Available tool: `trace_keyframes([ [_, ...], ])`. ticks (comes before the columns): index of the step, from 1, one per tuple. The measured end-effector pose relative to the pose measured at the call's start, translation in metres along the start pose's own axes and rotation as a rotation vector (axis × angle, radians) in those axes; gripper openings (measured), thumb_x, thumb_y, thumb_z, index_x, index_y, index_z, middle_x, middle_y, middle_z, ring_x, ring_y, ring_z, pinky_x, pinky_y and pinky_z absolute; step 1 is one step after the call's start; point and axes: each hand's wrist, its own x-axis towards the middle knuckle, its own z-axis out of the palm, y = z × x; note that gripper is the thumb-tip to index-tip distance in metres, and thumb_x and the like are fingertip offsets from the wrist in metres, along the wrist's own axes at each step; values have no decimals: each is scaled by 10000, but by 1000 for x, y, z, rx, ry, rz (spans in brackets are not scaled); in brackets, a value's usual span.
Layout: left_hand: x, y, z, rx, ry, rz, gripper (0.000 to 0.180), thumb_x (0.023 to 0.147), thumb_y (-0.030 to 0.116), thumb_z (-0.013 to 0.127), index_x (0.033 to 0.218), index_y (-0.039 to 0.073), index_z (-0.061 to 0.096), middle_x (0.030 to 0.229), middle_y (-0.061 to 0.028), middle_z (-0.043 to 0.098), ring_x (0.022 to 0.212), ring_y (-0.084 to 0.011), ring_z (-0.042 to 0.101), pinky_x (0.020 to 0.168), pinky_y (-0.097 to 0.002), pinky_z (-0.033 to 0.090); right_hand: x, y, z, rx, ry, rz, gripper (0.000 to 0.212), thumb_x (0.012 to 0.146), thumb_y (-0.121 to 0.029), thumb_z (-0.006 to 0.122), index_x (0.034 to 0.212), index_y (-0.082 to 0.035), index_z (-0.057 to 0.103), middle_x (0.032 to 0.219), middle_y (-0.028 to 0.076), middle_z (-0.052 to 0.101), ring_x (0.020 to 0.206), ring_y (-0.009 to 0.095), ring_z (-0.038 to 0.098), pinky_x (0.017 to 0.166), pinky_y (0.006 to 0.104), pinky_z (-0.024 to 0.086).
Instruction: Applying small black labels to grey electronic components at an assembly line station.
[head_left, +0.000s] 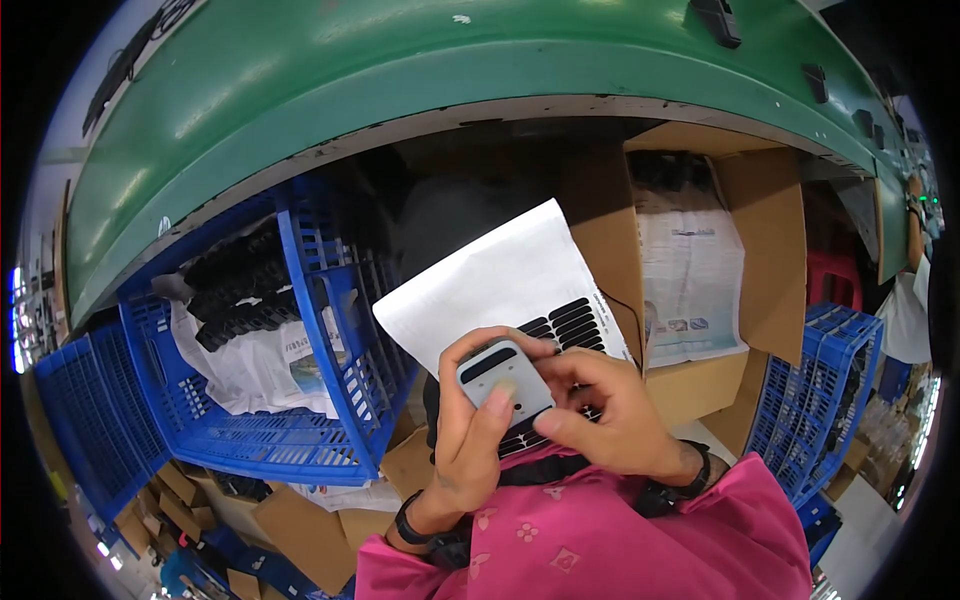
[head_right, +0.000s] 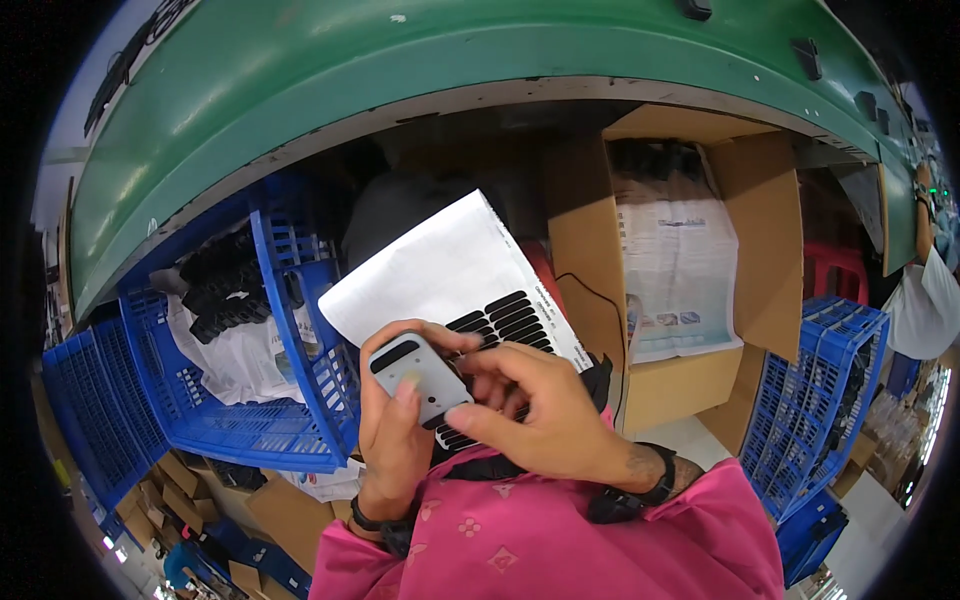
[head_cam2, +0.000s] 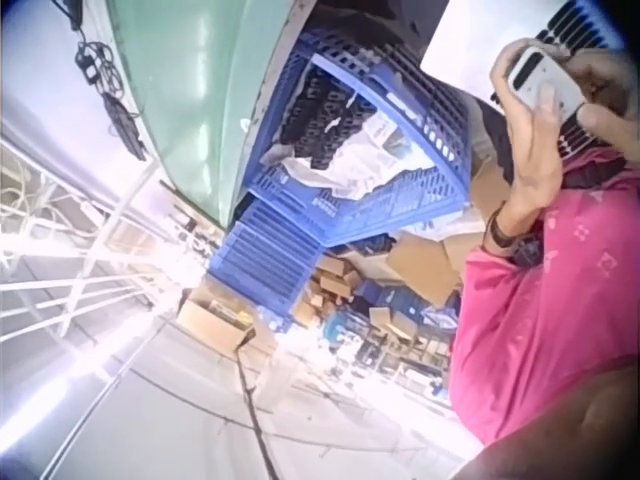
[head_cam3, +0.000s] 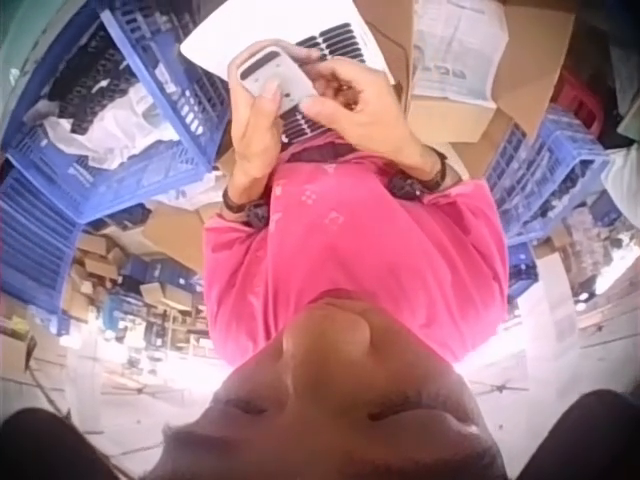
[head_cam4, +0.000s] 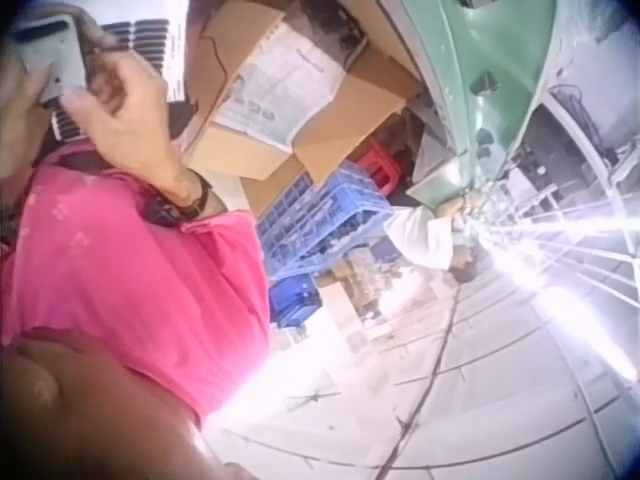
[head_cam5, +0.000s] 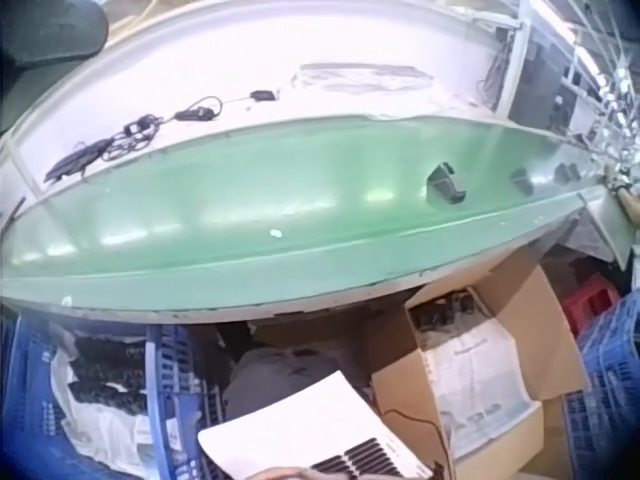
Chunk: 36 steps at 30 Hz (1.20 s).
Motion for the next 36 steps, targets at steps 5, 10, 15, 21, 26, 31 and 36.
trace_keyframes([
  [5, -1, -11, 10, 137, 144, 203, 487, 938, 210, 441, 1324, -3, 236, 1421, -271, 316, 1313, -295, 323, 1103, -411, 204, 3, -1, 12, 246, -19, -17, 481, 766, -92, 735, 1177, 68, 542, 1055, 94, 587, 902, 120, 581, 743, 251, 495],
  [10, -3, -12, 2, 236, 219, 313, 526, 868, 225, 584, 1263, 5, 316, 1392, -267, 347, 1266, -293, 392, 1062, -400, 280, 4, 0, 8, 457, 32, -84, 563, 743, -53, 732, 1244, 70, 508, 1145, 105, 563, 1011, 159, 570, 871, 298, 476],
  [15, -3, 25, -11, 236, -141, -23, 715, 734, 107, 725, 1303, -13, 309, 1318, -203, 390, 1070, -238, 550, 905, -367, 449, 11, -19, -33, -34, -157, -248, 547, 726, -79, 704, 1239, 36, 554, 934, 104, 599, 805, 154, 585, 699, 267, 472],
  [21, 10, 23, -11, 526, -508, 35, 785, 810, 2, 645, 1423, 26, 155, 1469, -230, 232, 1008, -262, 603, 826, -346, 510, 9, -33, -29, -1, -164, -214, 383, 787, -65, 682, 1138, 61, 598, 903, 114, 605, 731, 141, 594, 659, 248, 481],
  [26, 6, 14, 6, -155, -237, -90, 563, 849, 1, 587, 1299, 33, 249, 1430, -229, 274, 941, -264, 609, 768, -331, 540, -3, -16, -16, 74, 111, -361, 305, 842, 51, 569, 1147, 60, 584, 1054, 140, 559, 740, 137, 614, 656, 239, 509],
  [31, 3, 6, 12, 8, -122, -75, 613, 810, -28, 611, 1290, 48, 238, 1353, -195, 358, 1059, -235, 530, 872, -344, 494, 5, -23, -6, -353, 357, -592, 265, 773, 40, 647, 1039, 47, 641, 906, 115, 599, 689, 167, 619, 575, 265, 505],
  [36, 6, 0, 8, 384, -158, 116, 665, 750, -94, 620, 1286, 33, 248, 1324, -201, 379, 1125, -232, 469, 982, -350, 382, 4, -19, 1, -581, 507, -692, 267, 696, 18, 709, 958, 40, 663, 820, 97, 606, 662, 216, 615, 558, 300, 497],
])
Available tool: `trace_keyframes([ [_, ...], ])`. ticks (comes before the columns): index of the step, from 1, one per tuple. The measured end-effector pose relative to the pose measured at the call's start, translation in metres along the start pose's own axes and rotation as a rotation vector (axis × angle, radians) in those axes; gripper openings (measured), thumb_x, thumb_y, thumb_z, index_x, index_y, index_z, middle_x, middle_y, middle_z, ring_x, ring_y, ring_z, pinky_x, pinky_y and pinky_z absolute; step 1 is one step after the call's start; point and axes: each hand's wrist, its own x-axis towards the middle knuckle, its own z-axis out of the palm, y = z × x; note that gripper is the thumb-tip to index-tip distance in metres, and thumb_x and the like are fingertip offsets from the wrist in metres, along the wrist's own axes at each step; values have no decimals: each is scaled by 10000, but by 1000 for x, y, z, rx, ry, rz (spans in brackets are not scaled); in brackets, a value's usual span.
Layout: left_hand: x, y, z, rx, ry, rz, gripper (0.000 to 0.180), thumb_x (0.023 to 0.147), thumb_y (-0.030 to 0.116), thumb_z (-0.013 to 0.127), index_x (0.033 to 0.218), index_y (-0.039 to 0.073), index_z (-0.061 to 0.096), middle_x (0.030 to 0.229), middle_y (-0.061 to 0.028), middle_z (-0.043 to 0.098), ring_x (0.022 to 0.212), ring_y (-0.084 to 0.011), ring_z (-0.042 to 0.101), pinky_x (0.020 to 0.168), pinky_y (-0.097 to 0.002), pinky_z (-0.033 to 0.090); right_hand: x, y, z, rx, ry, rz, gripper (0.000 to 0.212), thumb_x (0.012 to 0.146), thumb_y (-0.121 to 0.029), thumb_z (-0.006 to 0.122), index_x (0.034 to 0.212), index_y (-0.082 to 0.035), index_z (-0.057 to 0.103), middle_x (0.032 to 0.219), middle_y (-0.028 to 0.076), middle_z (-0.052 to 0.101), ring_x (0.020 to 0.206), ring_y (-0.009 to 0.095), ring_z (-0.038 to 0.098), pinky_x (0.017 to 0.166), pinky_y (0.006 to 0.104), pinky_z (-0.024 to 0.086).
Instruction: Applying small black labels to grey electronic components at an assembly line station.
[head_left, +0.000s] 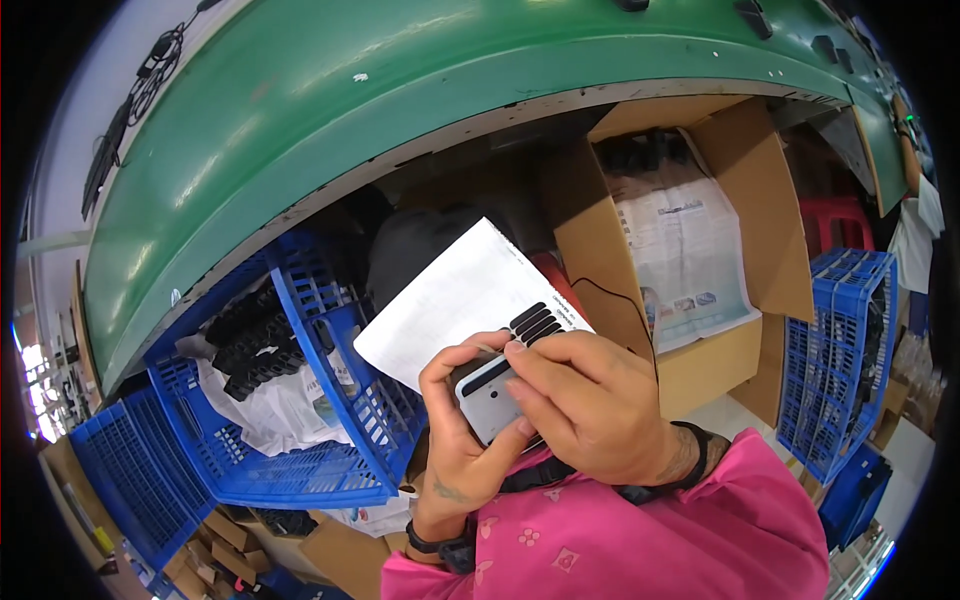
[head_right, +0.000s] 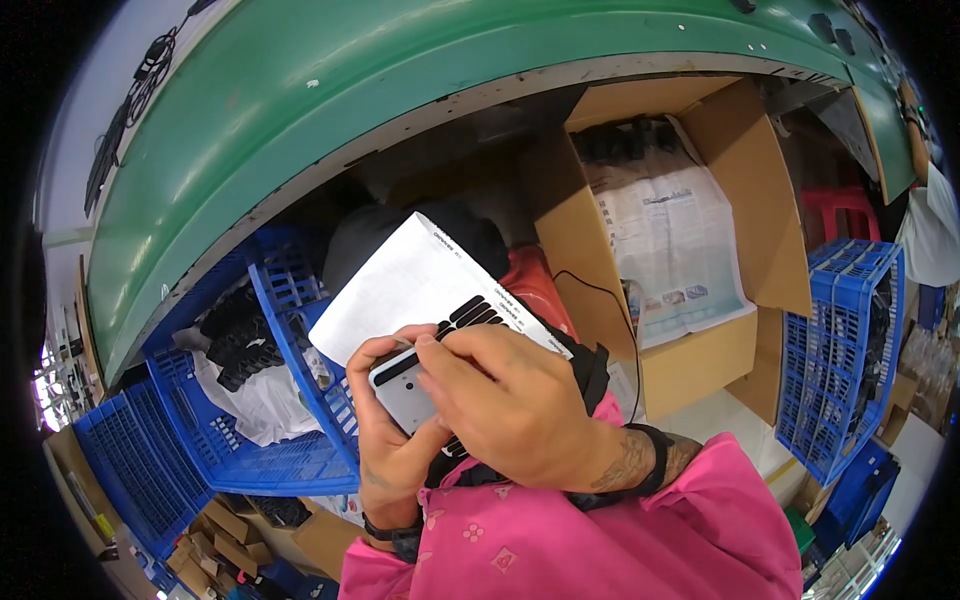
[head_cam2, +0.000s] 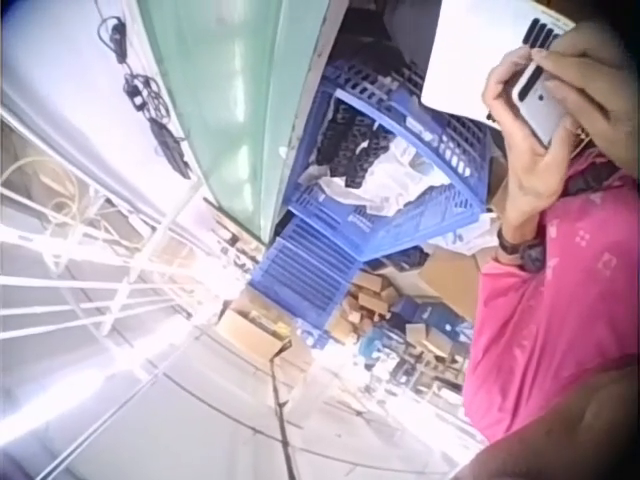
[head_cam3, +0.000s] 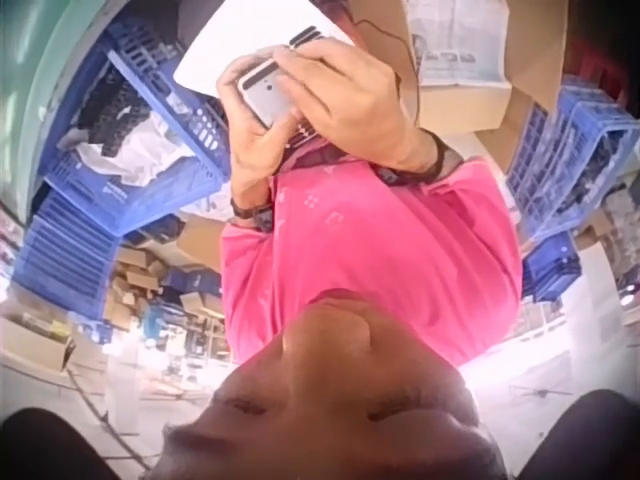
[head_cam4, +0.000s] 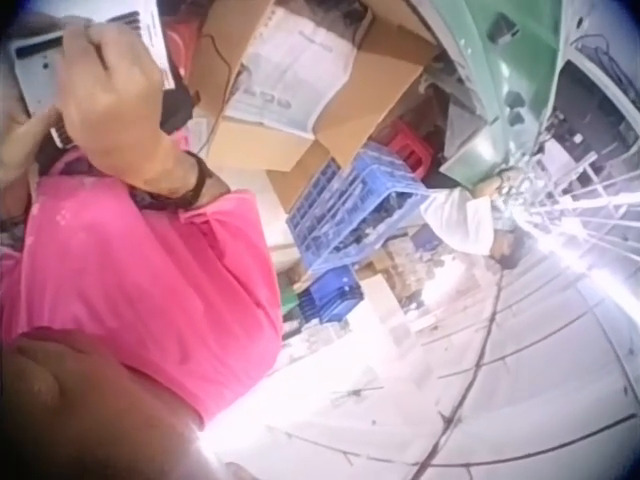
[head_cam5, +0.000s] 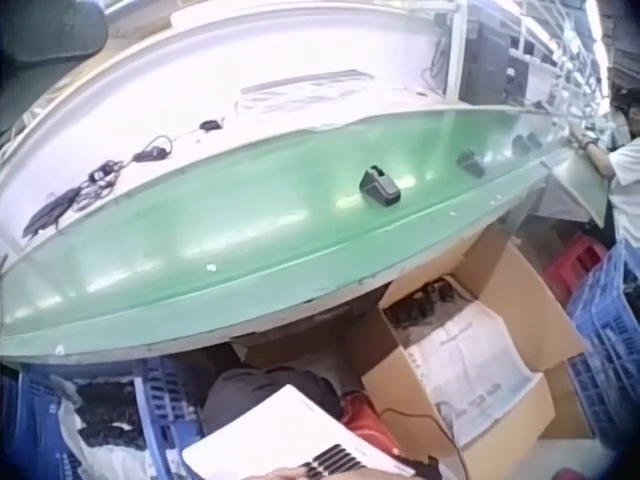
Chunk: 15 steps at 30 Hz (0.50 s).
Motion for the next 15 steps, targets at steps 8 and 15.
trace_keyframes([
  [8, -7, -7, 12, 235, 152, 79, 654, 770, -77, 627, 1287, 30, 242, 1290, -204, 385, 1101, -226, 468, 949, -353, 388, 0, -5, 0, -122, -3, -34, 208, 678, 7, 723, 873, 23, 653, 803, 97, 605, 632, 228, 617, 536, 314, 498],
  [15, -6, -11, 14, 209, 167, 77, 639, 780, -69, 628, 1284, 38, 250, 1252, -210, 401, 1096, -248, 469, 941, -368, 384, 5, -7, 0, 56, -17, 170, 225, 691, -5, 719, 897, 13, 631, 800, 107, 612, 626, 243, 617, 534, 322, 495],
])
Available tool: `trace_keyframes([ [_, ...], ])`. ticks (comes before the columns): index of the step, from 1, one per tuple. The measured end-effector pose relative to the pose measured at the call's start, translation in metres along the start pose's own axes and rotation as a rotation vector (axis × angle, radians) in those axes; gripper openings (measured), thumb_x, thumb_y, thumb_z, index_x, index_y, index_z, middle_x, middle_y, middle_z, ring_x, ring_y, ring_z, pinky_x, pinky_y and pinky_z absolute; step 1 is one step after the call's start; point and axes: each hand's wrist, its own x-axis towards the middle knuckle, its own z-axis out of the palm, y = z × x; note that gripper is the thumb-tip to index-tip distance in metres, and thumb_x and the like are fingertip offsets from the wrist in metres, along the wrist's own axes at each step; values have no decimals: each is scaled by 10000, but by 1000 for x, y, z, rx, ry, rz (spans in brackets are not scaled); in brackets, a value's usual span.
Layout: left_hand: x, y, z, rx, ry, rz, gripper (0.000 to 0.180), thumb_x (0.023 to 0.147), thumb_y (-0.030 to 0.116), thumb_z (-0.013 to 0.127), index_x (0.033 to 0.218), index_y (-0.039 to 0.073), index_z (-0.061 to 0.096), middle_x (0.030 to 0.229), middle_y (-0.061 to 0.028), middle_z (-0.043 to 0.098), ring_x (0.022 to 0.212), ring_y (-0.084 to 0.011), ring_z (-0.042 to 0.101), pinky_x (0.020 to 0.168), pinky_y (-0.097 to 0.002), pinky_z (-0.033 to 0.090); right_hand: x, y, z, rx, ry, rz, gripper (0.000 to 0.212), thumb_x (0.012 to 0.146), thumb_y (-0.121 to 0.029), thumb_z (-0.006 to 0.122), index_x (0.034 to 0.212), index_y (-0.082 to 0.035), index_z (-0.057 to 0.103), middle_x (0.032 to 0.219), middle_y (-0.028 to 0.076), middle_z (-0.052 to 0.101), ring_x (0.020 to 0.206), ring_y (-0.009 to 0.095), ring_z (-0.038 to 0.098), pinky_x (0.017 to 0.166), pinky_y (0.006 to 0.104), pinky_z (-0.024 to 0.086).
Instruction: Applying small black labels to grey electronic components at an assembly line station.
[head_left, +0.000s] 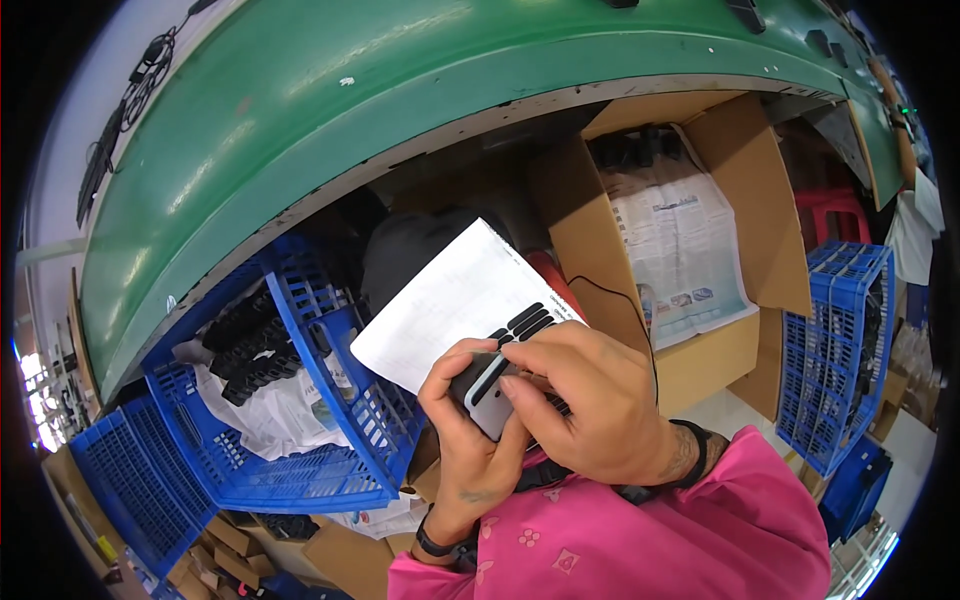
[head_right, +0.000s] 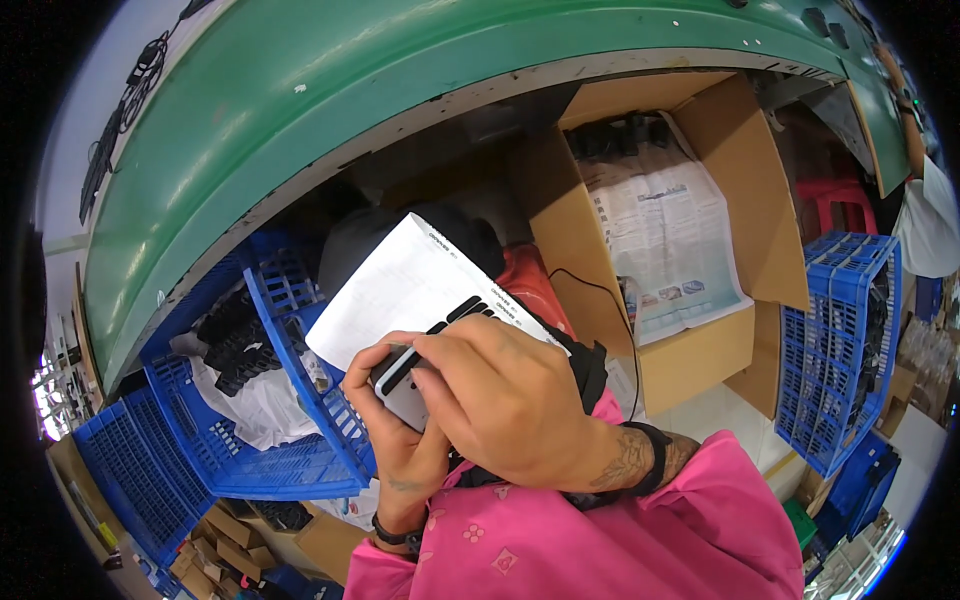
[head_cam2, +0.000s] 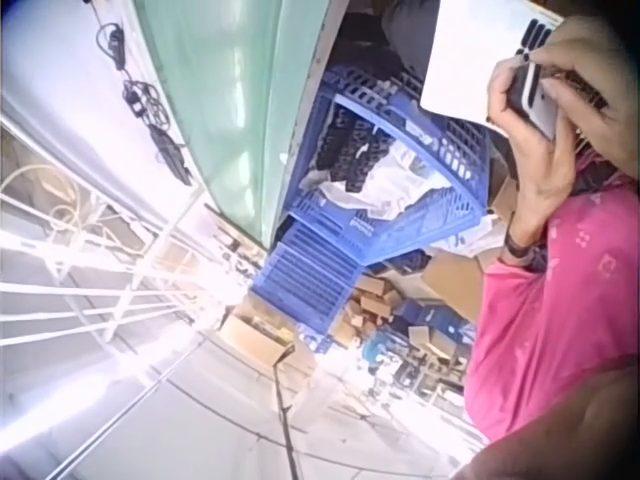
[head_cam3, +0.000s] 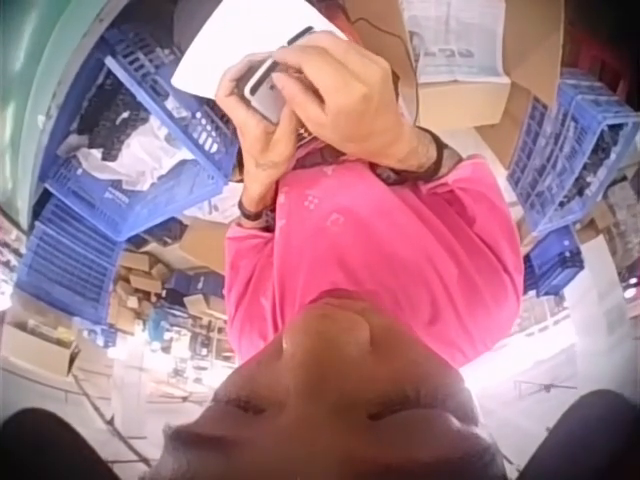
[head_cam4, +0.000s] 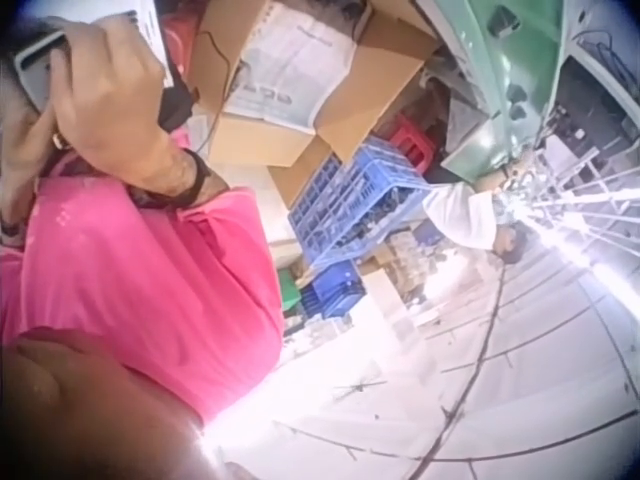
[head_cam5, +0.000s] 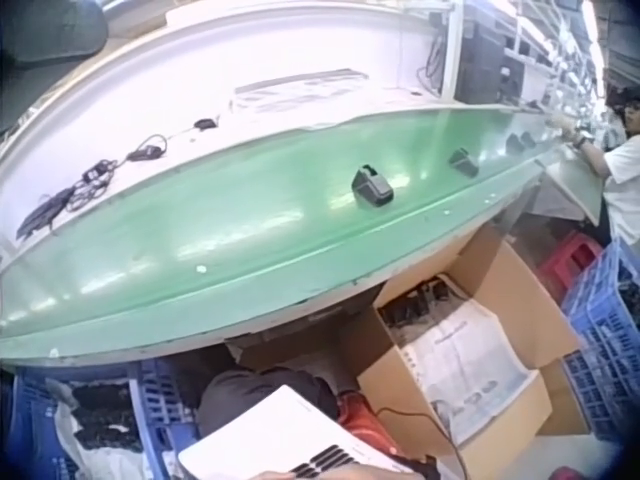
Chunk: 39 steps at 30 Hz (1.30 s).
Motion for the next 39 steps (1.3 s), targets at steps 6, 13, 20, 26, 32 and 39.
trace_keyframes([
  [6, 5, -6, 1, 257, 44, 132, 631, 773, -71, 628, 1274, 37, 261, 1215, -227, 419, 1085, -291, 479, 938, -392, 384, -1, 3, 2, -143, 20, -119, 210, 709, -13, 708, 900, 13, 624, 799, 108, 613, 633, 246, 617, 542, 325, 492],
  [13, -3, 8, -12, -37, -2, -89, 603, 810, -12, 605, 1294, 9, 247, 1200, -218, 449, 1073, -289, 509, 949, -364, 388, 10, -4, 3, 22, -159, 8, 226, 715, -15, 710, 917, 3, 612, 816, 121, 598, 690, 214, 609, 627, 297, 492],
  [20, -6, 0, -37, -203, -166, -164, 580, 953, 323, 517, 1360, 17, 240, 1176, -161, 501, 1027, -194, 524, 896, -323, 405, 7, 11, 6, 392, -465, 419, 237, 867, -82, 579, 1067, 31, 640, 676, 6, 571, 563, 71, 508, 512, 209, 393],
  [26, -25, 9, -80, -591, -63, -256, 393, 1019, 285, 342, 1250, 1, 486, 1119, -78, 555, 1039, -119, 509, 917, -250, 395, 25, -8, 39, 188, -655, -177, 265, 774, -34, 617, 1027, 34, 657, 687, 131, 598, 586, 227, 588, 555, 283, 450],
  [32, -36, 5, -155, -73, 280, -289, 360, 875, 227, 612, 1154, 5, 559, 943, -95, 640, 825, -172, 624, 715, -306, 502, 33, -11, 65, 41, -601, -242, 299, 729, 25, 643, 1028, 19, 656, 779, 104, 580, 630, 187, 555, 569, 268, 446],
  [39, -23, -121, -246, 802, 478, -539, 404, 753, 328, 718, 915, -15, 578, 752, -218, 645, 713, -382, 645, 646, -428, 517, 52, 7, 31, -50, -495, 8, 169, 882, 1, 527, 1014, 51, 620, 803, 65, 521, 679, 106, 502, 606, 205, 399],
])
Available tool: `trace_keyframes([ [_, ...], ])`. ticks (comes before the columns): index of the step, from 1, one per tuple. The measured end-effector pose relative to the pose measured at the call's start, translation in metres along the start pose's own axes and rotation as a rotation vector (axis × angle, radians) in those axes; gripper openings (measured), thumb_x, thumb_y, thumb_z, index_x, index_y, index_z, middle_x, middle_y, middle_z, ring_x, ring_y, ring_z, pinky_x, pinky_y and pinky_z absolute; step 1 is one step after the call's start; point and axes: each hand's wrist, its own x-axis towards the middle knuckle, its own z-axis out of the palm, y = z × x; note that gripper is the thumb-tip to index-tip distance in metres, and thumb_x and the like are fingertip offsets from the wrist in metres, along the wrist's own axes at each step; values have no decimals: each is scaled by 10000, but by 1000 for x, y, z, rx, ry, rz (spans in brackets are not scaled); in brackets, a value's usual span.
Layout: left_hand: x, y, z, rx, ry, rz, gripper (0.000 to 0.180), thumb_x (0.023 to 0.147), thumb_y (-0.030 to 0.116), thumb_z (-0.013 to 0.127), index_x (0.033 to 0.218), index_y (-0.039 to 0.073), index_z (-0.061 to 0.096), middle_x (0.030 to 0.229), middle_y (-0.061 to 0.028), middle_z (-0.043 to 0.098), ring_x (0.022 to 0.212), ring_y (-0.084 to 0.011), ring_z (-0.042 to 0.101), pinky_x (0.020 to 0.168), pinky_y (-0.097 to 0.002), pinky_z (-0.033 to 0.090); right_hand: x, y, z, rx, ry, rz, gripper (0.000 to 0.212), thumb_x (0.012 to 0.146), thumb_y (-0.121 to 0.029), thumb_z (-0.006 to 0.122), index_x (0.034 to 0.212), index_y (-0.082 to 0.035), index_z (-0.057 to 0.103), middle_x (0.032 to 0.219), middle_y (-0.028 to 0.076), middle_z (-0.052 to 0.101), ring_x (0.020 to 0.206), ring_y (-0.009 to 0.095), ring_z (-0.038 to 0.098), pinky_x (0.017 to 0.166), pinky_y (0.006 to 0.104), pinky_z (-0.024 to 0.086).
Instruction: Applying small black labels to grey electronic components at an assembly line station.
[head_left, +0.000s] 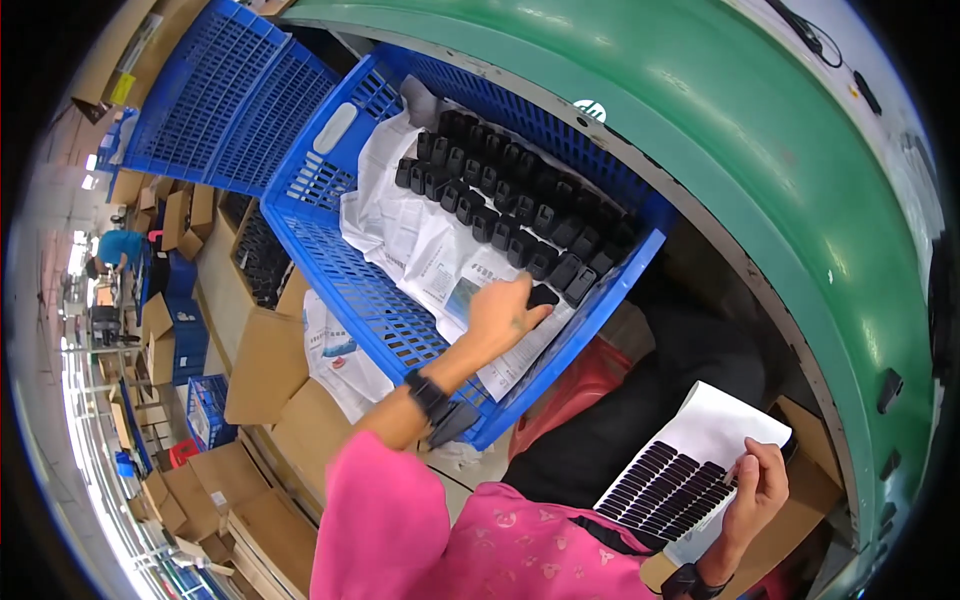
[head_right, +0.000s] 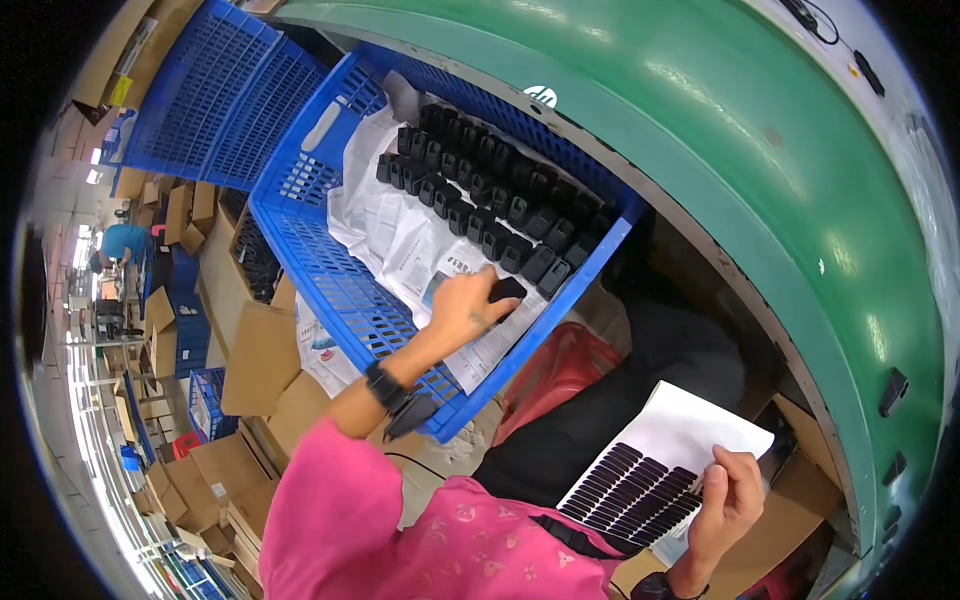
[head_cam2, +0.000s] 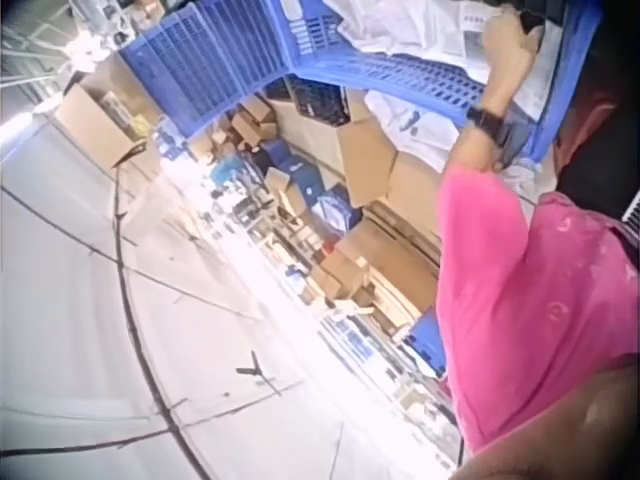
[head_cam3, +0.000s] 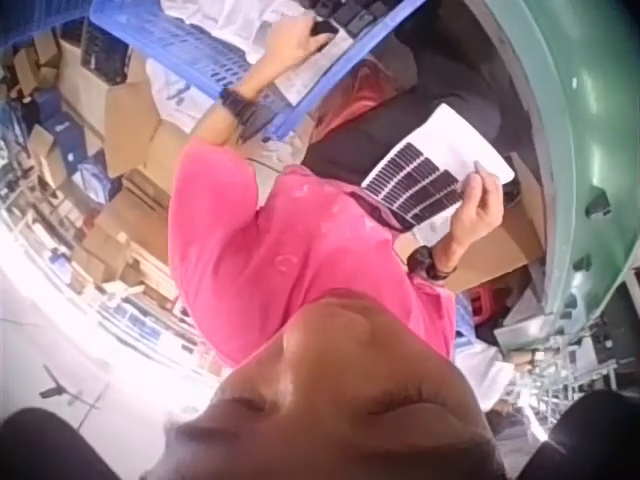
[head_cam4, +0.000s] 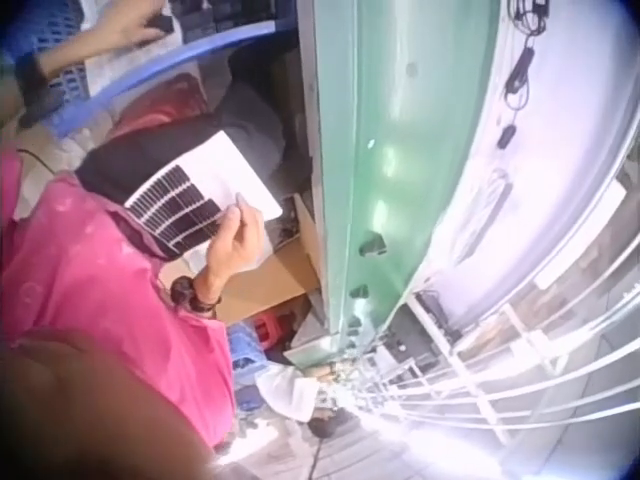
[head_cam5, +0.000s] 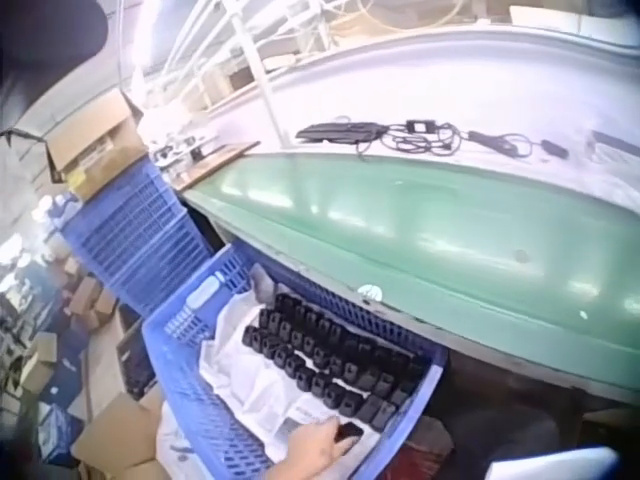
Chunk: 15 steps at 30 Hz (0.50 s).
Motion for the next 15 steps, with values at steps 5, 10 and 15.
trace_keyframes([
  [5, 22, -21, 65, 107, -58, 126, 401, 729, 303, 736, 850, -38, 561, 723, -250, 617, 754, -422, 624, 670, -481, 501, 3, 19, -3, 25, 102, 36, 148, 860, 7, 545, 972, 60, 627, 776, 66, 534, 645, 103, 494, 556, 205, 378],
  [10, 21, -50, 99, -85, 85, 214, 396, 647, 208, 778, 898, -28, 583, 764, -256, 604, 771, -441, 589, 683, -473, 479, 2, 25, -13, 1, 117, 58, 143, 859, 6, 545, 961, 63, 627, 774, 66, 538, 653, 107, 507, 560, 203, 384],
  [15, 28, -42, 114, -62, 22, 273, 297, 733, 269, 720, 798, 5, 601, 808, -223, 602, 776, -413, 569, 688, -494, 431, 5, 13, -50, -176, 327, 129, 153, 899, -43, 527, 977, 40, 630, 785, 27, 526, 708, 89, 497, 639, 212, 398],
])
